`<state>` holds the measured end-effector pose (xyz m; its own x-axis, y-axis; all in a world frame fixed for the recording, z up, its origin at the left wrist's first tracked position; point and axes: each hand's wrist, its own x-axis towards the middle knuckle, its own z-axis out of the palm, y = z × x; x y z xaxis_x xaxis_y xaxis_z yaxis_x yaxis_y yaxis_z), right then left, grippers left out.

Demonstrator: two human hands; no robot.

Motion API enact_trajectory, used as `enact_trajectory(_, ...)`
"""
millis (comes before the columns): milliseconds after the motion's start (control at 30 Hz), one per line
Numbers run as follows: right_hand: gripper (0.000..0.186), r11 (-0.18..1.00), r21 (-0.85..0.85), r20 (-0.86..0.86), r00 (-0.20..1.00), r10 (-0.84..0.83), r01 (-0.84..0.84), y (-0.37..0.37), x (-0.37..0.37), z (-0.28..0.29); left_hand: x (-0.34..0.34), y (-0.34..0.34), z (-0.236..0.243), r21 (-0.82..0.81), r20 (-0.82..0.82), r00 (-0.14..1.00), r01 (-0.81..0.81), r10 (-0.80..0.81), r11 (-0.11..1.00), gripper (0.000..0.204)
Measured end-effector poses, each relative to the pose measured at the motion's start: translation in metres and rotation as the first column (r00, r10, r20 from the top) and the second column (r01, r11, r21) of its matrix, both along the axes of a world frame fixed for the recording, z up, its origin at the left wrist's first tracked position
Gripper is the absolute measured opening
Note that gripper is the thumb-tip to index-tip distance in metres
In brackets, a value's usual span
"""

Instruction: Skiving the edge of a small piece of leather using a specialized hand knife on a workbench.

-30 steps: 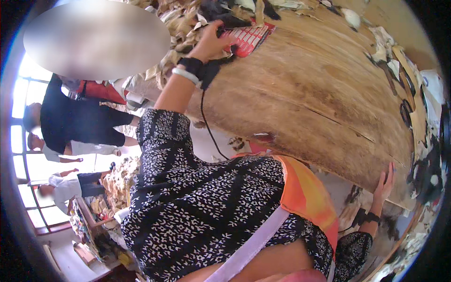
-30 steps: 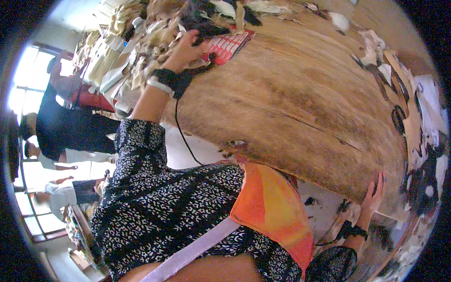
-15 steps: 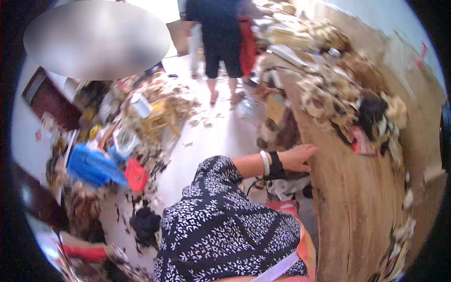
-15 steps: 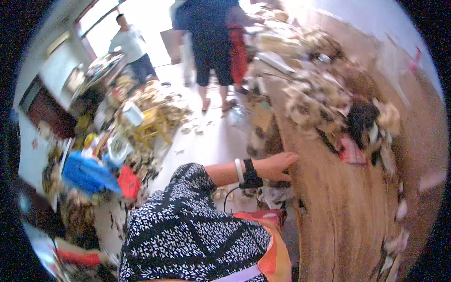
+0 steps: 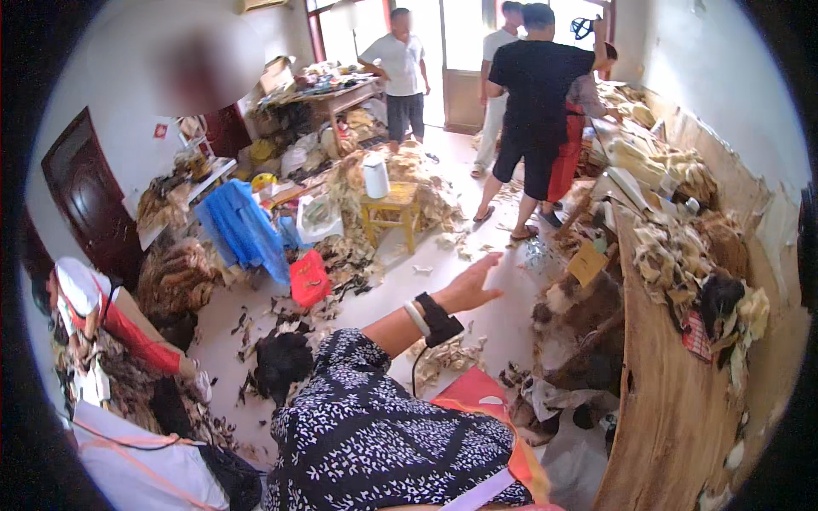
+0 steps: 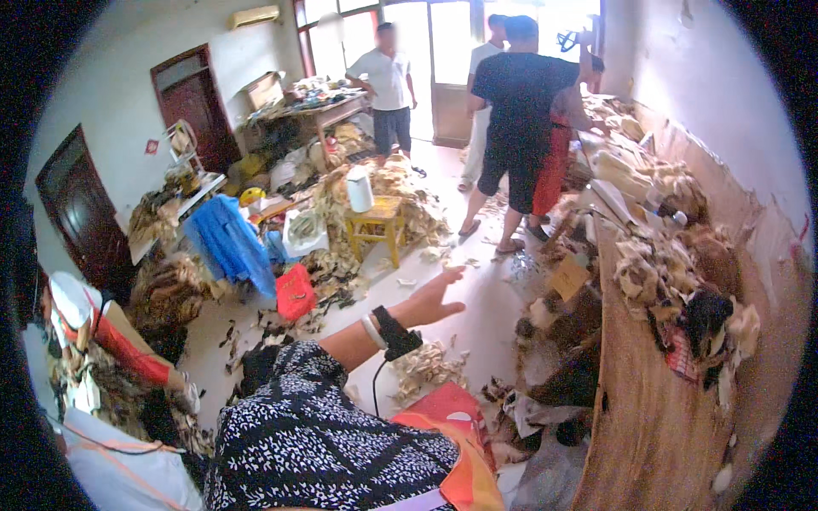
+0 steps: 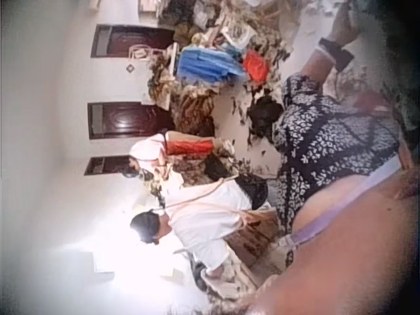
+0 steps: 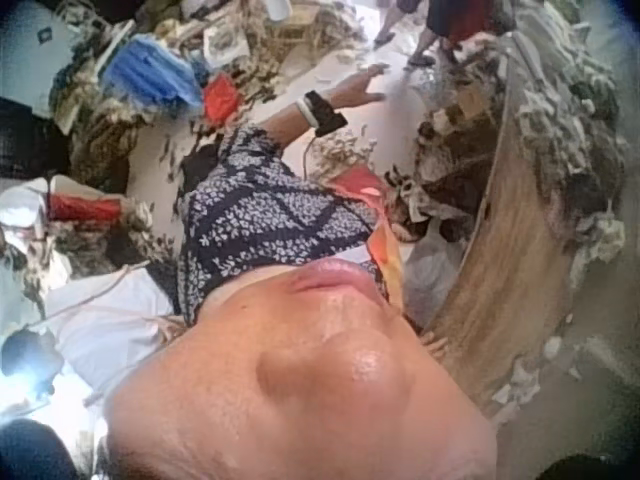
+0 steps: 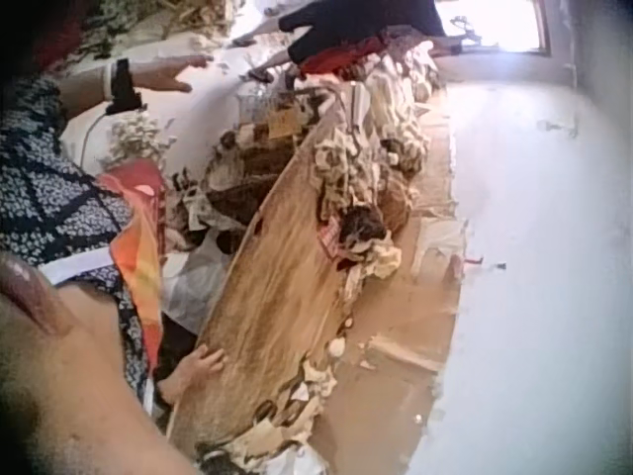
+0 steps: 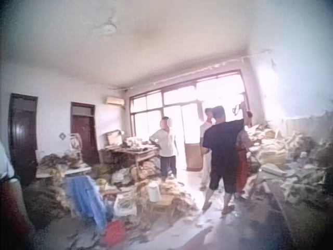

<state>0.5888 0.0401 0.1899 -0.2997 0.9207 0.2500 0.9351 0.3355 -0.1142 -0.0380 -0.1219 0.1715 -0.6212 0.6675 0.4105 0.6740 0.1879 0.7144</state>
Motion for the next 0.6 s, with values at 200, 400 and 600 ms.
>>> enact_trajectory(200, 0.065, 0.952, 0.224, 0.315, 0.94, 0.133, -0.21, 0.005, 0.032, -0.054, 0.001, -0.11, -0.007, -0.003, 0.122, 0.967, -0.225, 0.223, 0.974, 0.07)
enact_trajectory(400, 0.056, 0.861, 0.377, 0.418, 0.892, 0.172, -0.343, 0.03, 0.028, -0.07, 0.015, -0.114, -0.02, -0.021, 0.084, 0.985, -0.149, 0.15, 0.989, 0.071)
enact_trajectory(600, 0.052, 0.953, 0.268, 0.25, 0.965, 0.075, -0.143, 0.005, -0.011, -0.041, 0.013, -0.12, -0.037, -0.049, 0.06, 0.989, -0.133, 0.136, 0.99, 0.073)
